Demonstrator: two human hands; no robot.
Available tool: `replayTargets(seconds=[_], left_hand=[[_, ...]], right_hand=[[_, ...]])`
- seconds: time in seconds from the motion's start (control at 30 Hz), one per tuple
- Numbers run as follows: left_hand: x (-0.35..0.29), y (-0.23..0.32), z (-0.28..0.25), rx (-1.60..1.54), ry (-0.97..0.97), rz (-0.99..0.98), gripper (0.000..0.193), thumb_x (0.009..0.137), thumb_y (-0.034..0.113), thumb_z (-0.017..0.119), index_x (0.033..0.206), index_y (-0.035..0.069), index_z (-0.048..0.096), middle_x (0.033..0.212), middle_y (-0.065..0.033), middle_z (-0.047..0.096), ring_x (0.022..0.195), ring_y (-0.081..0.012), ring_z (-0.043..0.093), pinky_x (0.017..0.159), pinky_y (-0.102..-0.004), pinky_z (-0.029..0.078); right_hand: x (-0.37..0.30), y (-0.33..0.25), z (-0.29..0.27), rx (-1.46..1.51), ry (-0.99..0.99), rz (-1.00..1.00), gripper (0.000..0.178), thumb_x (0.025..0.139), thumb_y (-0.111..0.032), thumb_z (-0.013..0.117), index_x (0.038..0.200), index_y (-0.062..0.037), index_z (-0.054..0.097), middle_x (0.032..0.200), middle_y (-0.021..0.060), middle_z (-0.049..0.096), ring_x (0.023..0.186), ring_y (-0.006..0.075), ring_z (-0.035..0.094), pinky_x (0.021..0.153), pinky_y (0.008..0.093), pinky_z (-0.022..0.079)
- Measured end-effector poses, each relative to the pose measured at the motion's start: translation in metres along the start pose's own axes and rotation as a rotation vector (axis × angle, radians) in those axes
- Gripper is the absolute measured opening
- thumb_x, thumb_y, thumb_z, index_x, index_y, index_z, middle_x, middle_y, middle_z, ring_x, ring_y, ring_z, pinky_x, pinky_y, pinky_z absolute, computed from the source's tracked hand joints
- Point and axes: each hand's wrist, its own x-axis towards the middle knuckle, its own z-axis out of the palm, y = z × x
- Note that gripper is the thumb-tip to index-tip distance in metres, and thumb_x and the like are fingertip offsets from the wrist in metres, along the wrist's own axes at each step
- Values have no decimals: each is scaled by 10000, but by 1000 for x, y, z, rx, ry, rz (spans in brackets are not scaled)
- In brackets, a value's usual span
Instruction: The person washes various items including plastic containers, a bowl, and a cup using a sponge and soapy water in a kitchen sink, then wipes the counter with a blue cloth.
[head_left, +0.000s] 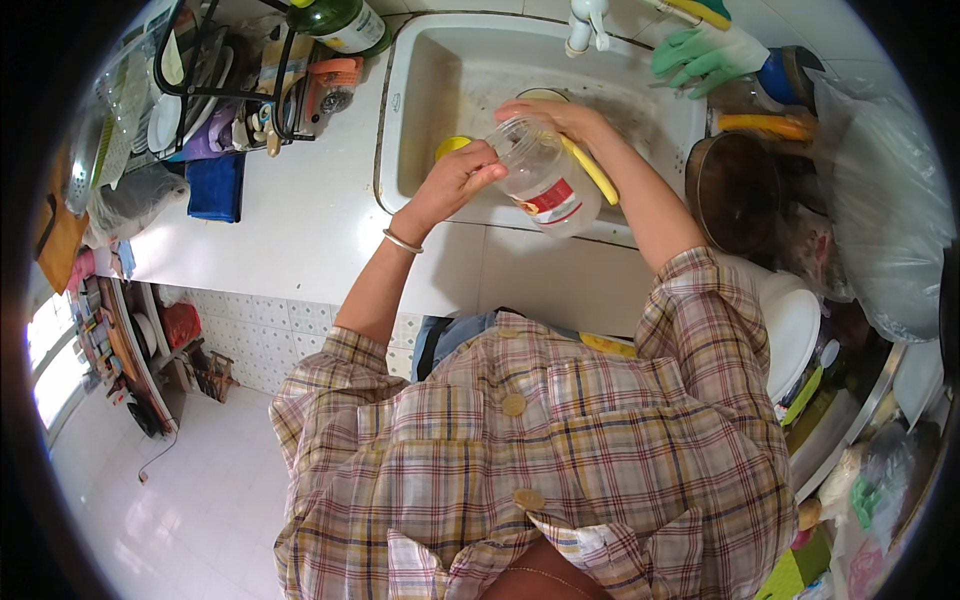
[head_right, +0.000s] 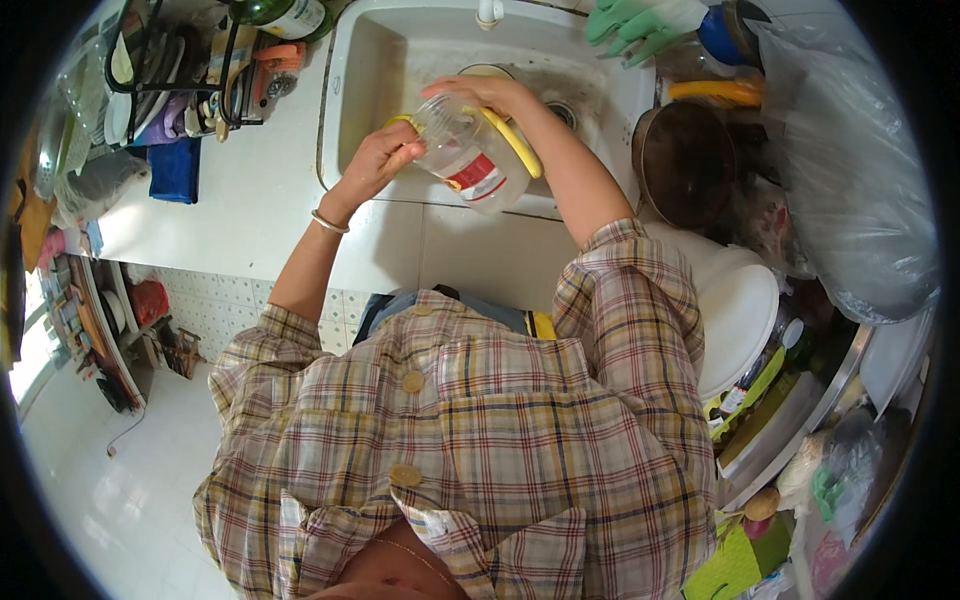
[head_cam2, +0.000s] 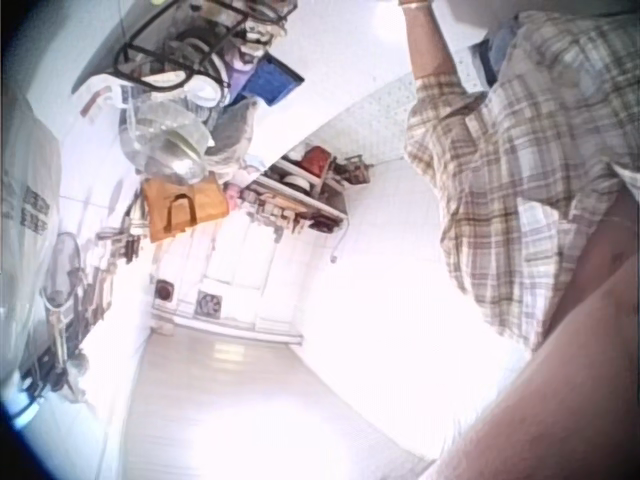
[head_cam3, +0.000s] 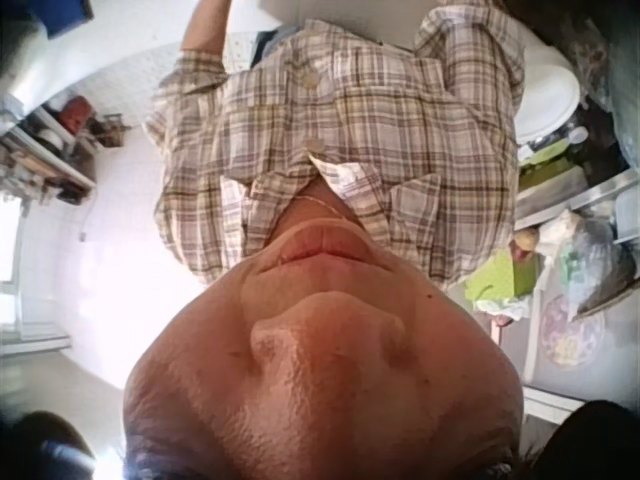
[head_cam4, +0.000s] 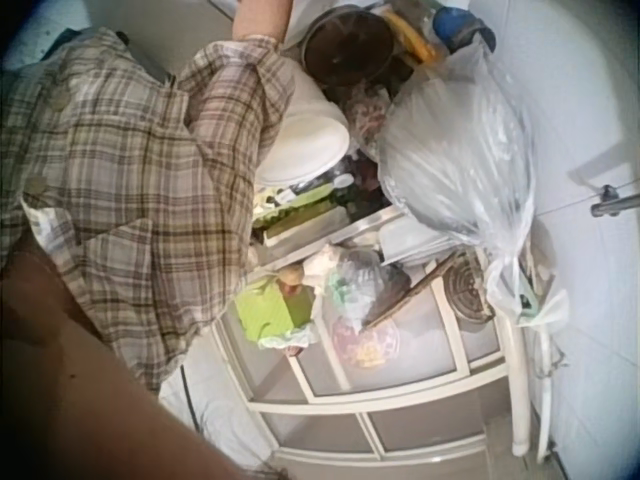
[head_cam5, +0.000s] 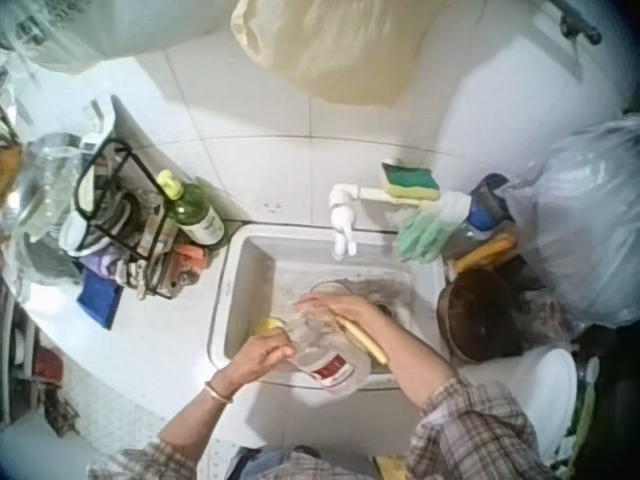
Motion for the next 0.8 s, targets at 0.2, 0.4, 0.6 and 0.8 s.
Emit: replayTargets(seconds=[0.2, 0.4, 0.6, 0.8], left_hand=[[-14, -21, -1, -358, 208, -325, 306, 955, 270, 474, 784, 20, 518, 796, -20, 528, 783, -142, 507, 730, -287, 404], [-8, -57, 17, -605, 435, -400, 334, 973, 320, 427, 756, 71, 476, 912, -18, 596, 868, -76, 501, 791, -214, 377], [-9, -82, 40, -533, 695, -458, 351, 968, 364, 432, 818, 59, 520, 922, -90, 654, 865, -125, 572, 809, -257, 428], [22, -64, 78, -851, 713, -355, 319, 963, 354, 446, 869, 59, 523, 950, -139, 648, 873, -191, 632, 796, -273, 463]], right_hand=[[-35, -4, -10, 0, 156, 5, 315, 885, -391, 486, 1054, -148, 593, 928, 9, 613, 837, 125, 582, 703, 247, 467], [-50, 63, 6, 812, 280, -84, 312, 841, -363, 563, 930, -65, 575, 869, 92, 607, 820, 187, 596, 697, 300, 488], [-58, 112, 30, 1253, 490, -330, 253, 828, -326, 572, 857, -75, 548, 786, 106, 579, 711, 223, 579, 645, 354, 494], [-20, 92, 87, 596, 985, -385, 412, 804, -354, 619, 1047, -48, 486, 951, 109, 546, 888, 209, 531, 843, 329, 423]])
